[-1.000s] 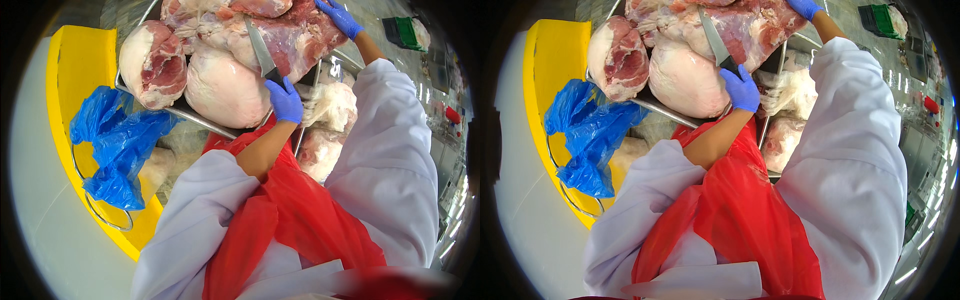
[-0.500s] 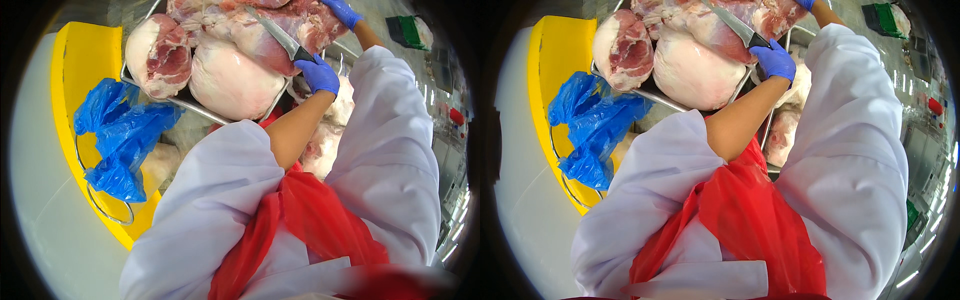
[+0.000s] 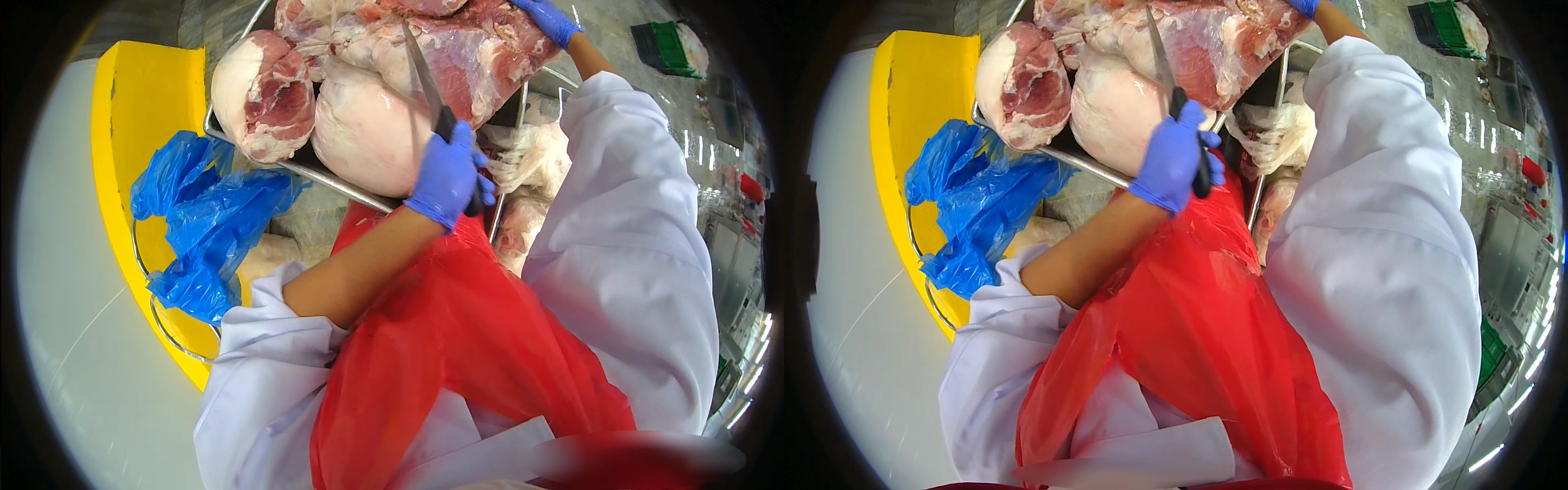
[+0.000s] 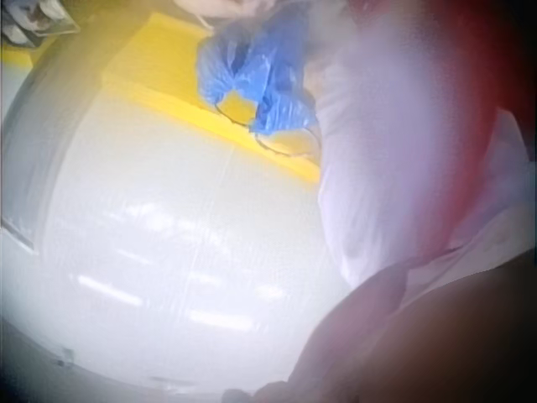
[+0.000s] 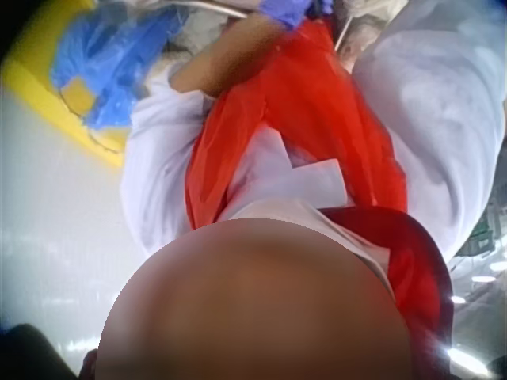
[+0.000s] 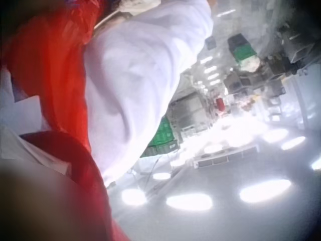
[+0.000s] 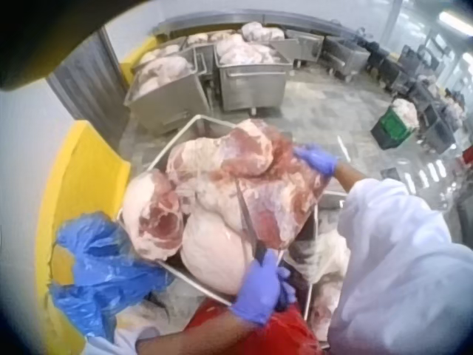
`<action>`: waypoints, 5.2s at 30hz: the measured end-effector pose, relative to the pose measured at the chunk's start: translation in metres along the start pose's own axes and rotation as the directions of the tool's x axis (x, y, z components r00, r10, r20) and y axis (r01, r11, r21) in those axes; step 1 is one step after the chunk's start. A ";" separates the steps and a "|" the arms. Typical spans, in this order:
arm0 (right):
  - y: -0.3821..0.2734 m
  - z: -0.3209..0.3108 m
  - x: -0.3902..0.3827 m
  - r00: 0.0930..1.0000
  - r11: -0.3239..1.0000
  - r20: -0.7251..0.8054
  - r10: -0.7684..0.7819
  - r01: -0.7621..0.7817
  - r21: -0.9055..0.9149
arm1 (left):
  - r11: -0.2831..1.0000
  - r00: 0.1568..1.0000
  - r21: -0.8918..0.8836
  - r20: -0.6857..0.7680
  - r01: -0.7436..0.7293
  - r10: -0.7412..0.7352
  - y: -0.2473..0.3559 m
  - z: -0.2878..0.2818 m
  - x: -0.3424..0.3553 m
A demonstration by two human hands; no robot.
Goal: The person is cutting raw meat with a knife. They are wearing blue gloves and a red apron. The meat is placed on a metal tray, and the person is using a knife to cut it into smaller pieces.
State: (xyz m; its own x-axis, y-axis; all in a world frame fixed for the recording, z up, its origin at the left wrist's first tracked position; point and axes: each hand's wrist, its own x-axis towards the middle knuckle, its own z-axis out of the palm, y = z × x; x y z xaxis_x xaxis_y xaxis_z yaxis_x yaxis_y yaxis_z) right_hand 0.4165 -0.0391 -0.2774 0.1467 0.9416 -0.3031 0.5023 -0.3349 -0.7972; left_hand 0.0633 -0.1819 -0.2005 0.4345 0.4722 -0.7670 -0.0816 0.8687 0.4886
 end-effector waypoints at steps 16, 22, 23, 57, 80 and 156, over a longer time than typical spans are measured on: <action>0.037 -0.010 0.008 0.997 0.998 -0.074 0.027 -0.022 0.066 | 0.912 0.937 -0.400 -0.343 -0.087 -0.061 0.009 0.163 0.111; 0.028 -0.022 -0.001 0.994 0.978 0.111 0.004 -0.027 0.208 | 0.923 0.925 -0.379 -0.370 -0.065 -0.087 -0.001 0.173 0.172; 0.026 -0.022 -0.003 0.992 0.986 0.120 0.038 -0.057 0.159 | 0.930 0.929 -0.366 -0.355 -0.036 -0.103 0.001 0.171 0.169; 0.060 -0.024 0.007 0.984 0.959 0.100 -0.147 0.117 0.259 | 0.823 0.833 -0.407 -0.536 -0.396 0.136 -0.024 0.174 0.187; 0.009 0.014 -0.076 0.916 0.988 -0.401 -0.011 0.070 0.134 | 0.926 0.955 -0.267 0.204 0.266 -0.215 0.047 0.090 0.129; -0.070 0.199 -0.187 0.190 0.690 -0.691 -0.697 0.441 -0.574 | -0.373 0.130 0.064 0.980 -0.925 -0.153 0.091 0.010 0.120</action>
State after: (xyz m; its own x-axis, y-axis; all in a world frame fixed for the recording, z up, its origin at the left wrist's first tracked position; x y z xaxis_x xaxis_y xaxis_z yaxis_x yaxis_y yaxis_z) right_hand 0.1842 -0.1990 -0.2688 0.2668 0.4372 0.8589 0.9003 0.2049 -0.3840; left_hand 0.1166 -0.0477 -0.2437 0.9476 -0.2185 0.2330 -0.3140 -0.7710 0.5541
